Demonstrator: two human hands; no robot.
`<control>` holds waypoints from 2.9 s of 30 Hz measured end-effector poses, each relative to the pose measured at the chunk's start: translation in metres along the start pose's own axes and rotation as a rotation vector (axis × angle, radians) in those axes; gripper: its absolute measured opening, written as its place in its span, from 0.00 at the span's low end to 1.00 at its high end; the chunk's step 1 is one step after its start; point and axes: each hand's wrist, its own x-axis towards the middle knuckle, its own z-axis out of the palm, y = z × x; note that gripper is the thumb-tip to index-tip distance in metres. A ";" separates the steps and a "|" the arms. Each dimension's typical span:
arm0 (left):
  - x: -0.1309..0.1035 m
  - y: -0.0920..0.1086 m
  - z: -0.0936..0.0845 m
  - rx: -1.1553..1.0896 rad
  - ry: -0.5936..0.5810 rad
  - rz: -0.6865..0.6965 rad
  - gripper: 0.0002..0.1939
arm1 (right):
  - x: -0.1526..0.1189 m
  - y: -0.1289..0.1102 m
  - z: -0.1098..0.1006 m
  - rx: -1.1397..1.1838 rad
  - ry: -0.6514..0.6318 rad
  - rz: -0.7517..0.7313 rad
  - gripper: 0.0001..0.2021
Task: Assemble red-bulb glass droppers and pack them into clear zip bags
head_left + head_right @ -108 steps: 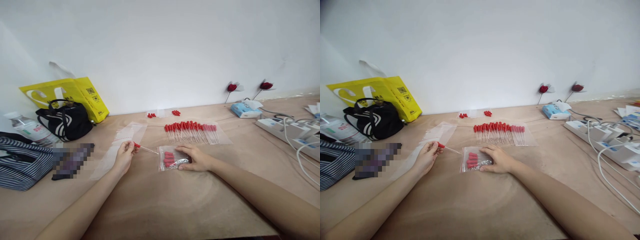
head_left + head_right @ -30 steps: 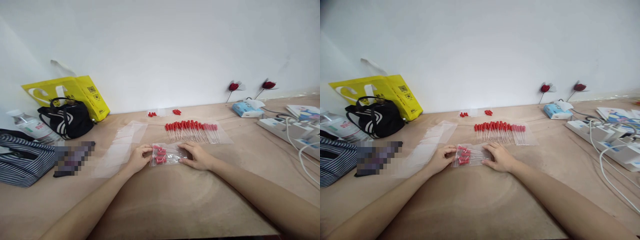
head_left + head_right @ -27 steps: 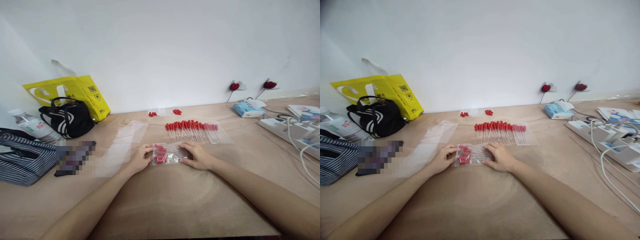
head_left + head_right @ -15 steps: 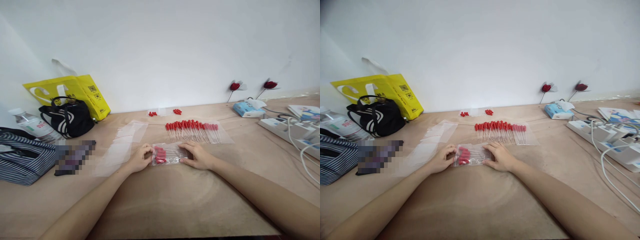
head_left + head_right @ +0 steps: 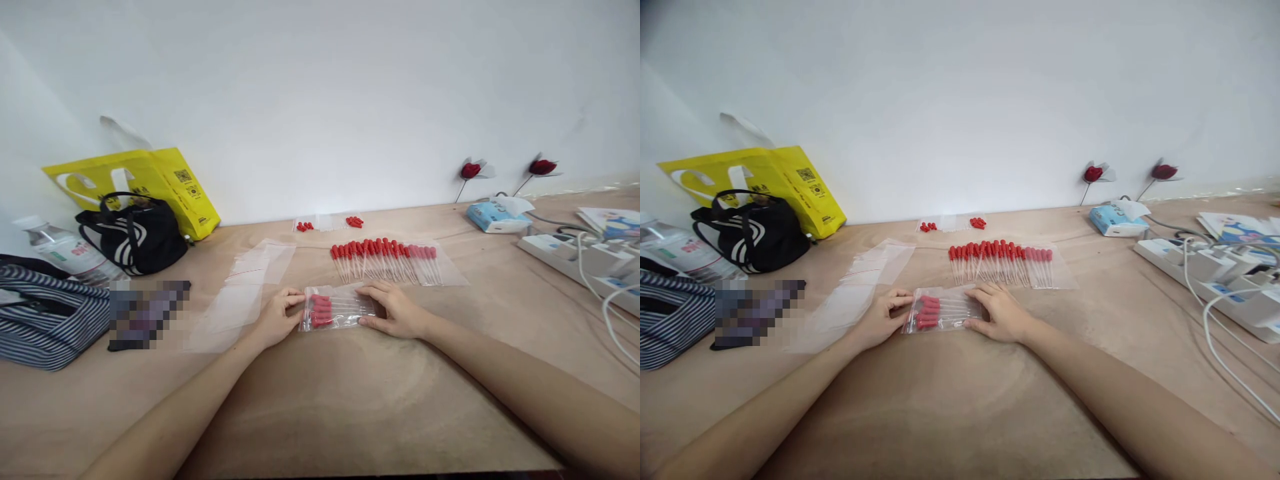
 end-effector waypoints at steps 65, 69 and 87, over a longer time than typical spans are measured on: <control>-0.003 -0.011 -0.053 0.933 -0.030 -0.468 0.16 | -0.041 0.127 -0.069 0.061 0.472 1.093 0.25; -0.004 -0.011 -0.056 0.951 -0.031 -0.445 0.12 | -0.038 0.122 -0.063 -0.330 0.497 1.063 0.32; -0.011 0.026 0.008 0.496 -0.026 0.713 0.15 | 0.000 -0.002 -0.012 -0.085 0.154 0.139 0.12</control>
